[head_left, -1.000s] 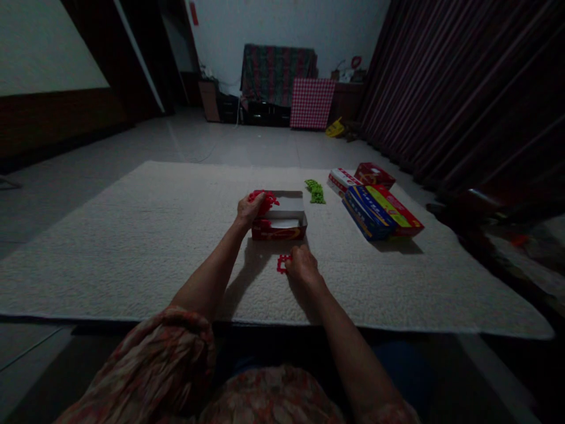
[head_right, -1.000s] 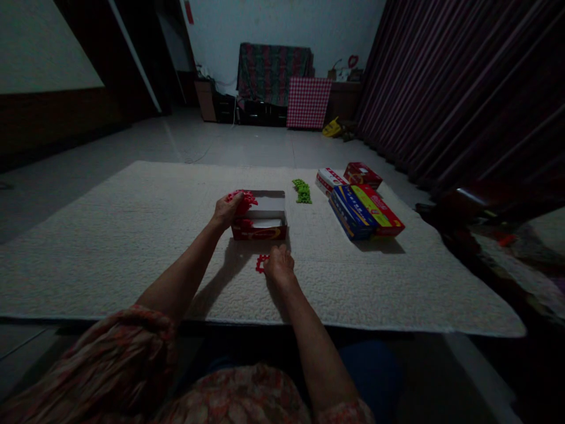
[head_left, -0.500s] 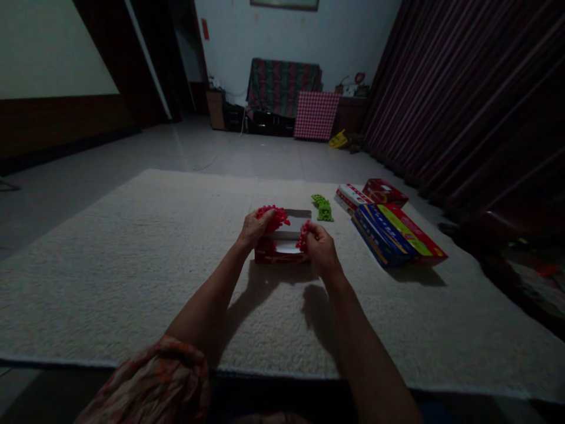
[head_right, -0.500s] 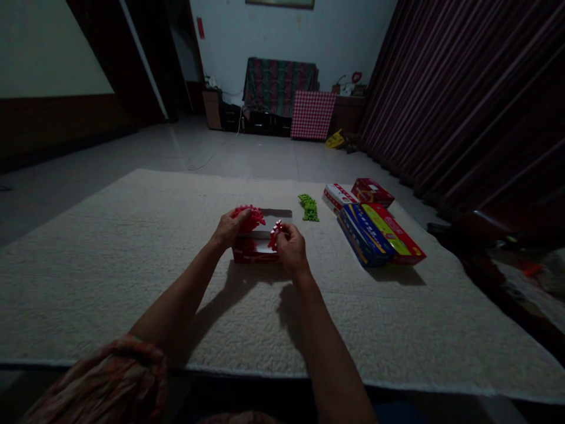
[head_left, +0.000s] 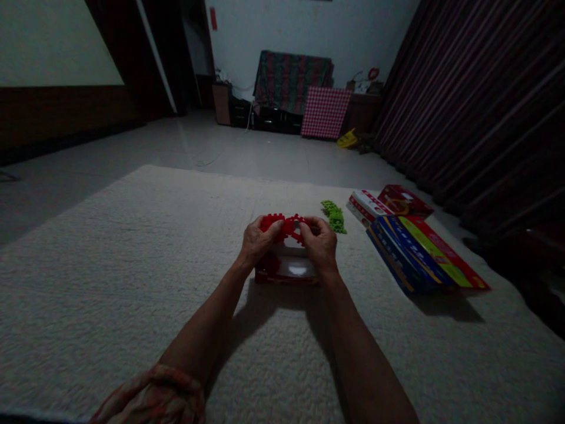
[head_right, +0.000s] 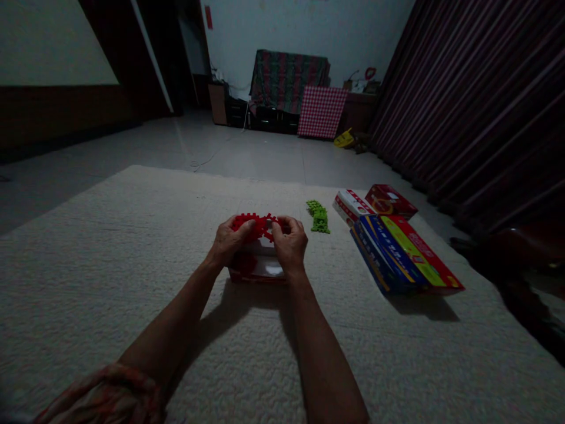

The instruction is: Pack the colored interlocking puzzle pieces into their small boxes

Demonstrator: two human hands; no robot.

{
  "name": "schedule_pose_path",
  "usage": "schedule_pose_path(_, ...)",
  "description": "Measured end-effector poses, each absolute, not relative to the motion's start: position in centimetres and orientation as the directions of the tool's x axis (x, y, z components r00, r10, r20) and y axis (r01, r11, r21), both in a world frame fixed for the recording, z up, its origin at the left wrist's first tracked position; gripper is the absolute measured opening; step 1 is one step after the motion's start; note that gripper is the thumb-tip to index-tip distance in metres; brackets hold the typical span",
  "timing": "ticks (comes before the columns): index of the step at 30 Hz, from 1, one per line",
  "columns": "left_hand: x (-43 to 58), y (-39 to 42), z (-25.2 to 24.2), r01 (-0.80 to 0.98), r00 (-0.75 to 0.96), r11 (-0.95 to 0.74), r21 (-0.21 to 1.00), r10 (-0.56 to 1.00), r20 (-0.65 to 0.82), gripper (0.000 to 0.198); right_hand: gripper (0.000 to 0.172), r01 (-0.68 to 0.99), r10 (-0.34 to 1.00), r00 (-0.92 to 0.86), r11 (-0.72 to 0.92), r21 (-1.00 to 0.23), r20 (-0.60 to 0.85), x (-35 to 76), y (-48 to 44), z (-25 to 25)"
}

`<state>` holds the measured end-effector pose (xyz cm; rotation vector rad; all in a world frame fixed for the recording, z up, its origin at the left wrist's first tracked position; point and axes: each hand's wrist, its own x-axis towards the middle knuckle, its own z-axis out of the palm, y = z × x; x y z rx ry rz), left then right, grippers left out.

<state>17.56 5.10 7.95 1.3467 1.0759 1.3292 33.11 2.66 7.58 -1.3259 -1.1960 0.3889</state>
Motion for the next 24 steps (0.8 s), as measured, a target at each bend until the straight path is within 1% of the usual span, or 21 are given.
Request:
schedule_pose_path(3, 17.35, 5.08, 8.07, -0.006, 0.050, -0.167, 0.986, 0.985, 0.167, 0.045, 0.025, 0.470, 0.769, 0.411, 0.282, -0.836, 0.490, 32.69, 2.51, 7.86)
schedule_pose_path(5, 17.31, 5.16, 8.10, -0.001, 0.054, -0.157, 0.988, 0.986, 0.157, 0.043, 0.022, 0.538, 0.757, 0.377, 0.290, -0.791, 0.534, 32.42, 2.34, 8.05)
schedule_pose_path(7, 17.33, 5.24, 8.08, 0.005, 0.065, -0.144, 0.990, 0.988, 0.143, 0.043, 0.019, 0.572, 0.768, 0.343, 0.286, -0.769, 0.541, 32.28, 2.23, 8.15)
schedule_pose_path(11, 17.48, 5.23, 8.09, 0.045, 0.102, -0.142, 0.989, 0.985, 0.137, 0.044, 0.018, 0.573, 0.809, 0.304, 0.267, -0.775, 0.503, 32.28, 2.25, 8.24)
schedule_pose_path(15, 17.64, 5.00, 8.37, 0.072, 0.097, -0.135, 0.988, 0.987, 0.128, 0.041, 0.020, 0.576, 0.813, 0.290, 0.273, -0.771, 0.505, 32.29, 2.31, 8.40)
schedule_pose_path(24, 17.61, 4.72, 8.83, -0.036, 0.119, -0.040, 0.999, 0.992, 0.044, 0.040, 0.019, 0.507, 0.842, 0.251, 0.307, -0.805, 0.478, 32.49, 2.16, 8.36)
